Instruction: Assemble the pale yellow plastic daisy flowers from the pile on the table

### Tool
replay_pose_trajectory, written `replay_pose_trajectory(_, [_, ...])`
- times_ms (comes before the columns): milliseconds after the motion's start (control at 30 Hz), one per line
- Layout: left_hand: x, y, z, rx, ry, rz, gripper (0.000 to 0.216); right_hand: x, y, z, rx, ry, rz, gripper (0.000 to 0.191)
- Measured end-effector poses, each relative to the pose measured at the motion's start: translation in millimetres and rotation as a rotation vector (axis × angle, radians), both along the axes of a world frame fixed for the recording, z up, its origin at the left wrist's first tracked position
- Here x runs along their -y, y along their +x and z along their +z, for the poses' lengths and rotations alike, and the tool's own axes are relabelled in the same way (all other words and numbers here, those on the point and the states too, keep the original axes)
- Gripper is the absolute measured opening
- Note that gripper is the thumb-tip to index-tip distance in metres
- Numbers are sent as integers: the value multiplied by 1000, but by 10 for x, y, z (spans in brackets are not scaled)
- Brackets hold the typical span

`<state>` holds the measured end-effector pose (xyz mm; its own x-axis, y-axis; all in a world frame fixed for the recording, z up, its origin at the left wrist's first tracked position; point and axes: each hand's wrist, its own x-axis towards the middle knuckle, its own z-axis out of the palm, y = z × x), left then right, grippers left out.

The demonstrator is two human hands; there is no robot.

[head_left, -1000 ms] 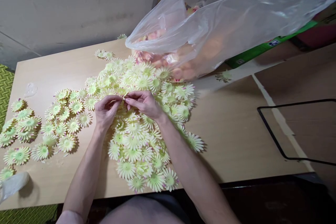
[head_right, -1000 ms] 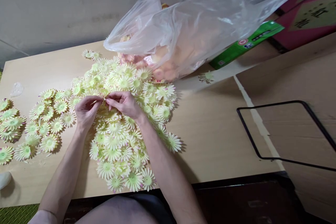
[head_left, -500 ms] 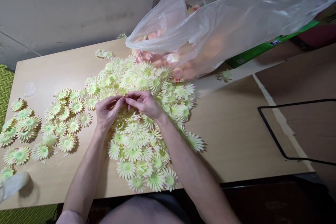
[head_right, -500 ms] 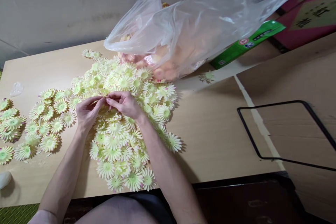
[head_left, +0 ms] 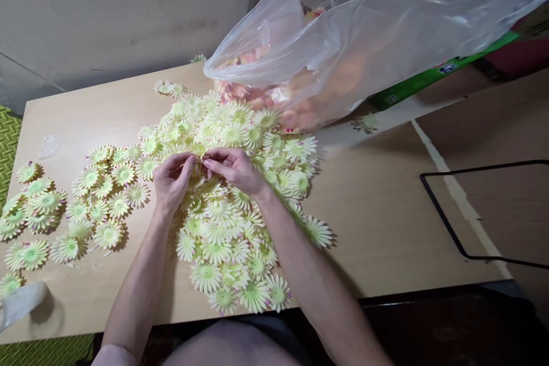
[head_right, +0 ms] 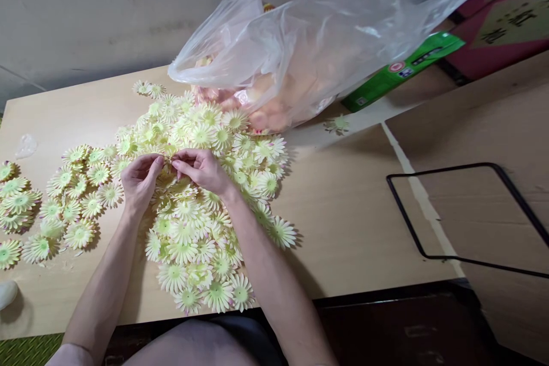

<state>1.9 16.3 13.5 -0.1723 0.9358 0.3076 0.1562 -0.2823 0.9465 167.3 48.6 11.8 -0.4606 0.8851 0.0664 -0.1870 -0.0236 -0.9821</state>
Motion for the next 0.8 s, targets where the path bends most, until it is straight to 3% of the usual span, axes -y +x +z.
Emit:
replay_pose_trajectory(167, [1, 2, -19, 90, -18, -80, 20, 7, 0, 30, -25, -43, 12, 19])
replay_pose_trajectory(433, [-19, -14, -14, 92, -47, 89, 17, -7, -2, 4, -11, -19, -8, 21])
replay_pose_trajectory(633, [2, -4, -36, -58, 70, 12, 13, -7, 6, -15, -22, -23, 15, 18])
replay_pose_trajectory(800, [8, -1, -58, 53, 32, -3, 24, -3, 7, -11, -26, -19, -3, 16])
